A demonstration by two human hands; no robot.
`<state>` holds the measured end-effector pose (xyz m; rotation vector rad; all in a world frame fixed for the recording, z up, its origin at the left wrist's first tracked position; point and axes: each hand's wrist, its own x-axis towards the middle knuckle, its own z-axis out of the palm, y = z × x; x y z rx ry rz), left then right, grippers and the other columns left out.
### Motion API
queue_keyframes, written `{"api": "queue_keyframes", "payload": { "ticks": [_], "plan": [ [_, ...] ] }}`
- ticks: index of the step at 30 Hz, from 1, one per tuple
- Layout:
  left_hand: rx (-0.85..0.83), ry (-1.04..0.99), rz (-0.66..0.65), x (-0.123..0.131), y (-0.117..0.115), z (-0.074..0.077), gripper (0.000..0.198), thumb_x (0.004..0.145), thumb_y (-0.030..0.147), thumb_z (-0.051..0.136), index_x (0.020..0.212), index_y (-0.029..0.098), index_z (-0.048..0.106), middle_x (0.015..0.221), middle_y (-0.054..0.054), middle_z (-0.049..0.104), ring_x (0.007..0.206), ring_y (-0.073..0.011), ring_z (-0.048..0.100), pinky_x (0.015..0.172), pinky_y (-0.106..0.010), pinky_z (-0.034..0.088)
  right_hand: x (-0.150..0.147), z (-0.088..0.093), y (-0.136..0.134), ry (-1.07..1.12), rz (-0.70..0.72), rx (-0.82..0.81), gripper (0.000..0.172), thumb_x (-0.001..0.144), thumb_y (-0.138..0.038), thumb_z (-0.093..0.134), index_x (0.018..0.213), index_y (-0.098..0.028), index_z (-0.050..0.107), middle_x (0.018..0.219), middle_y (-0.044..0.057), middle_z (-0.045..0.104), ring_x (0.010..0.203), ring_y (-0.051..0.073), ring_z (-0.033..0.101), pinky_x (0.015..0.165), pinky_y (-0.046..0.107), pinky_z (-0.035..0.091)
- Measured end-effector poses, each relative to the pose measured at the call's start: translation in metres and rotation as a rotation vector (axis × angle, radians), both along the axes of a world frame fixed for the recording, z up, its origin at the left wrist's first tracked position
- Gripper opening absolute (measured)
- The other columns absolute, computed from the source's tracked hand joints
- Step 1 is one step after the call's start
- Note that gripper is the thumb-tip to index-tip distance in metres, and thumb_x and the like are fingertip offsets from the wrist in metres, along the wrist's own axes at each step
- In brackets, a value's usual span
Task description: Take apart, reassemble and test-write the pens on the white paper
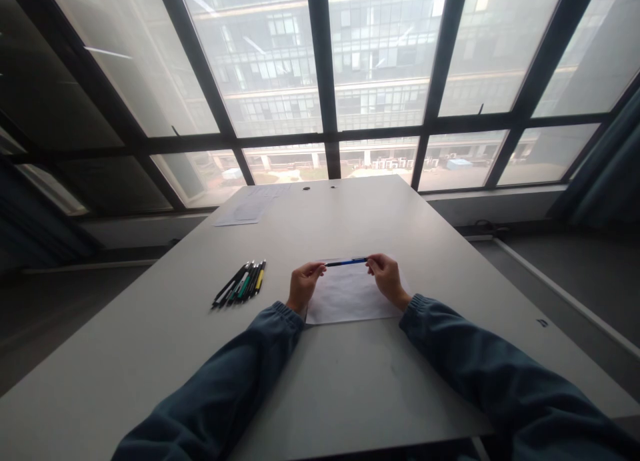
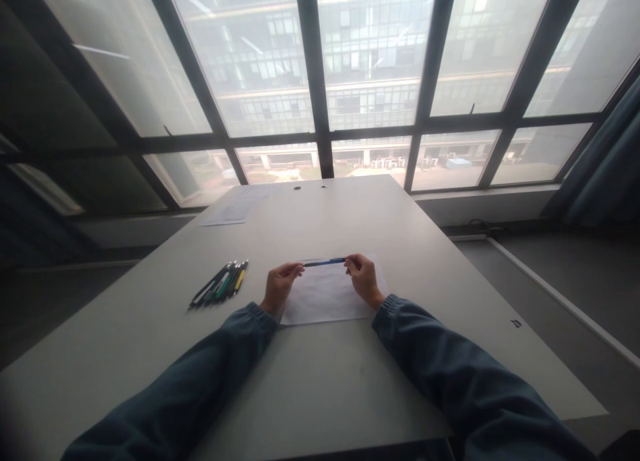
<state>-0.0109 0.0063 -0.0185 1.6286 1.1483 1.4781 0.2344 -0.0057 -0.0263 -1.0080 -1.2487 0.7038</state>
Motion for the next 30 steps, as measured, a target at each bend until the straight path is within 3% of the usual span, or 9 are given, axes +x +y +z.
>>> {"api": "queue_keyframes", "payload": {
  "ticks": [30],
  "plan": [
    [-0.007,0.025,0.013,-0.0006,0.0018,-0.0026,0.029,0.079,0.042,0.073,0.091,0.015,0.077,0.076,-0.008,0.074,0.068,-0.0184,0.068,0.064,-0.029,0.055,0.0006,-0.0002,-0.0009,-0.035,-0.02,0.014,0.028,0.084,-0.044,0.062,0.082,-0.016,0.065,0.067,0.003,0.066,0.053,0.014,0.057,0.05,0.026,0.046]
  ]
}}
